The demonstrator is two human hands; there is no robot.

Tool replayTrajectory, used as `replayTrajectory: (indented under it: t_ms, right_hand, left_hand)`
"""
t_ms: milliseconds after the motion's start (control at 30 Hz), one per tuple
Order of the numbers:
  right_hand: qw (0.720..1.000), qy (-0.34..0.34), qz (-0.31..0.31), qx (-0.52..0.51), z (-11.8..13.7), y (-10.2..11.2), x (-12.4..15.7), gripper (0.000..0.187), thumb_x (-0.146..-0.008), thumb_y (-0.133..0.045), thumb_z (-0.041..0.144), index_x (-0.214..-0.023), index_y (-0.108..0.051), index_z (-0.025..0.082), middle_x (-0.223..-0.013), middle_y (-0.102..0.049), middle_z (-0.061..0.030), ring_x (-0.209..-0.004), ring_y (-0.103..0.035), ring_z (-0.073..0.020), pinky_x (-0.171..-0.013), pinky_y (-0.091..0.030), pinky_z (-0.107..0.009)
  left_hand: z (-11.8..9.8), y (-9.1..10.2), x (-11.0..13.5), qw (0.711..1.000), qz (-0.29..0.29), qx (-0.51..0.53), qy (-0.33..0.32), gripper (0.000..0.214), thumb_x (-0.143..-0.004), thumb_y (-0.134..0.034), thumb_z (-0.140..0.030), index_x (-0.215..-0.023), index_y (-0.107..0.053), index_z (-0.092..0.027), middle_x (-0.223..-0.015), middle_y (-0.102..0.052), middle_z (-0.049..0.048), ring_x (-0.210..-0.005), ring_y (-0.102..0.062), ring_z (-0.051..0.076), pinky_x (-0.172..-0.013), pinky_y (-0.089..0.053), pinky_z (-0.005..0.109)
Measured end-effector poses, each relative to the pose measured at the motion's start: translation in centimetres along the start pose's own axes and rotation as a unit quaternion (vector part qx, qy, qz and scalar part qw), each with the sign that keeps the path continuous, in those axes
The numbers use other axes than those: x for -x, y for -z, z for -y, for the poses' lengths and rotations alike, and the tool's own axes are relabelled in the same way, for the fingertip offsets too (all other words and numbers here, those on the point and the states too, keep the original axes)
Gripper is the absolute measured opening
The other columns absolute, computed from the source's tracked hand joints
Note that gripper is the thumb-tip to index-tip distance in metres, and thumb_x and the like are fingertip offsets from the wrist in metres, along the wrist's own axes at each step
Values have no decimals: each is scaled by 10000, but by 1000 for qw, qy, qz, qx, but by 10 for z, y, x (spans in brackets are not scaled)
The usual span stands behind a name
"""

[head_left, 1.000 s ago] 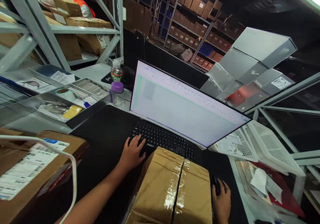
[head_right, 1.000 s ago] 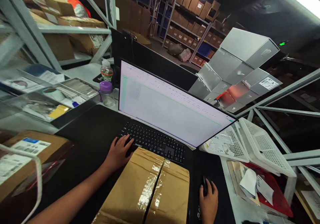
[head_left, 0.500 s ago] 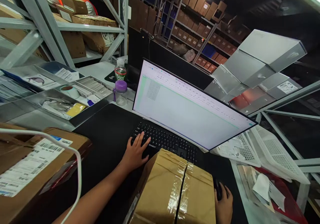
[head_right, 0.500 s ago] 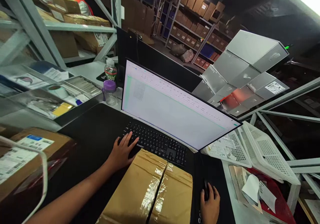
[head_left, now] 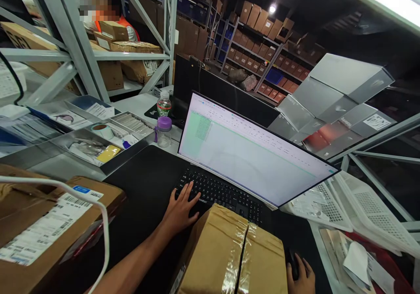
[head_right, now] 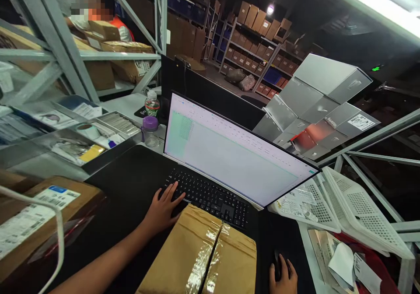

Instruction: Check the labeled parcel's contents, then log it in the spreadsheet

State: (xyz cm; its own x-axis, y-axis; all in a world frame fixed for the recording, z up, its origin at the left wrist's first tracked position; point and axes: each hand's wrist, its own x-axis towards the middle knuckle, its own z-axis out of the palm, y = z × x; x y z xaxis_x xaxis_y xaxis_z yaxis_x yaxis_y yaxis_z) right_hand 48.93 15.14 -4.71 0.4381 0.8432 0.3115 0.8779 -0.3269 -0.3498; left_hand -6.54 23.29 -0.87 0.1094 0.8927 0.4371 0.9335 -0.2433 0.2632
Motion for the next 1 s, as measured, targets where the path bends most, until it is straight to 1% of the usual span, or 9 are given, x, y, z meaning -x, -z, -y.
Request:
replayTrajectory:
  t_ms: [100,233,333,467,567,667,800,1000]
  right_hand:
    - [1000,-8,-2,3,0,-1,1,749,-836,-396,738,-1285,-682,212,-1426,-523,-201,-1315,-560,-438,-1024,-534,-604]
    - [1000,-10,8,1,0,-1,0,775,-815,-404,742,-1287,-681,192,-1411,-528,-209,-1323,-550,-442,-1033,-529,-601]
    - [1000,-14,12,2,0,0,-1,789,-810,-399,747,-1281,-683,181,-1401,-531,-217,-1318,-549,-448,-1020,-532,-605]
    - [1000,-6,0,-4,2,1,0,780,-828,-388,755,-1266,-689,184,-1370,-545,-220,-1297,-555,-441,-1019,-521,-612]
    - [1000,-11,-13,2,2,0,1,749,-843,-393,738,-1270,-690,199,-1364,-552,-206,-1295,-555,-432,-1008,-526,-600]
    - [1000,-11,-25,10,1,-2,1,740,-846,-389,727,-1267,-694,200,-1370,-550,-203,-1310,-547,-436,-1012,-527,-593]
    - [999,-11,-38,11,0,-5,0,739,-836,-377,719,-1239,-705,193,-1364,-551,-215,-1315,-546,-453,-1020,-525,-610]
    - [999,-6,-43,6,3,-4,0,737,-823,-377,712,-1202,-717,178,-1346,-560,-225,-1288,-562,-459,-1028,-519,-618]
  left_hand:
    - [1,-3,2,1000,-14,8,1,617,-840,-730,-566,-1404,-647,-330,-1649,-400,236,-1498,-438,399,-1156,-338,662]
    - [2,-5,4,1000,-13,12,7,654,-819,-747,-576,-1416,-641,-331,-1625,-443,229,-1469,-473,405,-1169,-331,660]
    - [2,-4,4,1000,-11,2,3,608,-852,-716,-520,-1421,-637,-320,-1609,-472,218,-1461,-483,396,-1184,-321,653]
    - [2,-3,4,1000,-11,-23,-8,550,-883,-675,-421,-1420,-635,-311,-1585,-499,225,-1449,-497,390,-1162,-342,661]
    - [2,-5,4,999,-19,-26,-7,560,-867,-690,-427,-1411,-642,-305,-1564,-521,233,-1430,-515,396,-1145,-361,662]
    - [3,-7,4,999,-18,-26,-6,570,-858,-695,-418,-1414,-637,-309,-1558,-532,219,-1419,-526,387,-1151,-363,646]
    - [3,-8,5,999,-20,-25,-4,549,-866,-670,-388,-1409,-642,-311,-1548,-549,200,-1408,-534,372,-1180,-333,635]
    - [2,-7,6,1000,-11,-21,1,562,-871,-661,-403,-1423,-631,-300,-1539,-557,201,-1407,-529,369,-1190,-322,629]
